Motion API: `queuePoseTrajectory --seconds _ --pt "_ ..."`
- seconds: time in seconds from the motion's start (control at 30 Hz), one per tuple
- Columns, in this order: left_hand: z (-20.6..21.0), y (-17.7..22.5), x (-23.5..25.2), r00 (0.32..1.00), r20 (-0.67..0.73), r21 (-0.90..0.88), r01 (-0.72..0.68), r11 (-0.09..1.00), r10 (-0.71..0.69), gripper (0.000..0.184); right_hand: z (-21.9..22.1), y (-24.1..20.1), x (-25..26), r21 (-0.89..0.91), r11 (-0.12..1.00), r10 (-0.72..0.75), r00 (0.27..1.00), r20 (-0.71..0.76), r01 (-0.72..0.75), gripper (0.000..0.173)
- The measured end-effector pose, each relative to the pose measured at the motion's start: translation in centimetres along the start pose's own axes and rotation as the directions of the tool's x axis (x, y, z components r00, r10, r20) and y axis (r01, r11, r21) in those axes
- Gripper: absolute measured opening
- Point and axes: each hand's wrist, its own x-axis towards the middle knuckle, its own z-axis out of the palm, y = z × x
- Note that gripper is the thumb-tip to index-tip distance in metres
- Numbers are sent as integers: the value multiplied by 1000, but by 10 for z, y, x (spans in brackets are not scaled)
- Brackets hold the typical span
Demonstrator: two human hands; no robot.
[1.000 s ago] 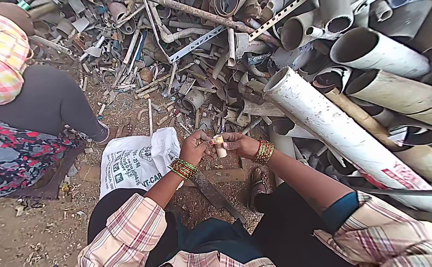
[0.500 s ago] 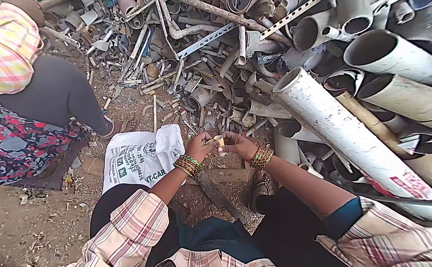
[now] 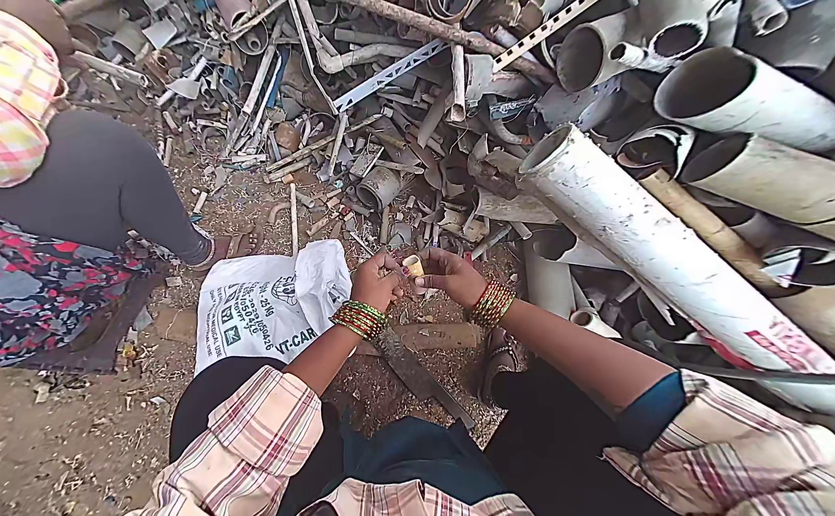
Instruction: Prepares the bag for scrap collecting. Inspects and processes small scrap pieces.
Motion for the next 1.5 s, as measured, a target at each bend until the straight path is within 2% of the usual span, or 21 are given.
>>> queuePoseTrajectory --seconds 0.1,0.23,0.33,0.5,0.7,0.8,1.03,1.13,1.23,1.37,1.5 --pt "-2 -1 0 1000 -12 -65 1 998 -2 8 -4 1 0 43 999 -20 999 38 18 28" --pt "-6 -1 1 1000 -10 -234 -7 972 5 11 -16 7 1 192 978 -107 988 108 85 27" --pt "-8 0 0 998 27 -223 -56 973 64 12 -23 10 2 252 962 -145 977 157 102 27" --pt "-8 -1 4 998 50 -115 -34 993 40 12 -21 8 2 200 977 -91 994 60 77 21" --pt "-9 -4 5 994 34 -133 -103 986 108 20 -15 -3 0 -13 1000 14 999 -52 -14 23" --pt "-8 -6 5 992 48 -162 -112 980 121 20 -15 -1 3 -61 997 40 998 -46 -43 25" --pt "-5 -4 4 997 54 -212 -45 976 58 12 -18 0 5 -86 993 76 997 -24 -78 28" --pt "-3 -1 2 998 60 -244 -8 970 23 18 -18 -2 3 -99 993 58 998 -32 -61 29" --pt "-2 0 2 995 101 -216 19 976 3 20 -16 -5 -1 -15 999 29 998 -48 -30 31" --pt "-3 -8 5 978 199 -182 -28 983 64 13 -13 -9 -7 173 984 -42 999 -23 45 36" --pt "-2 -10 5 965 255 -177 -20 984 66 14 -12 -13 -13 230 965 -143 989 49 128 15"
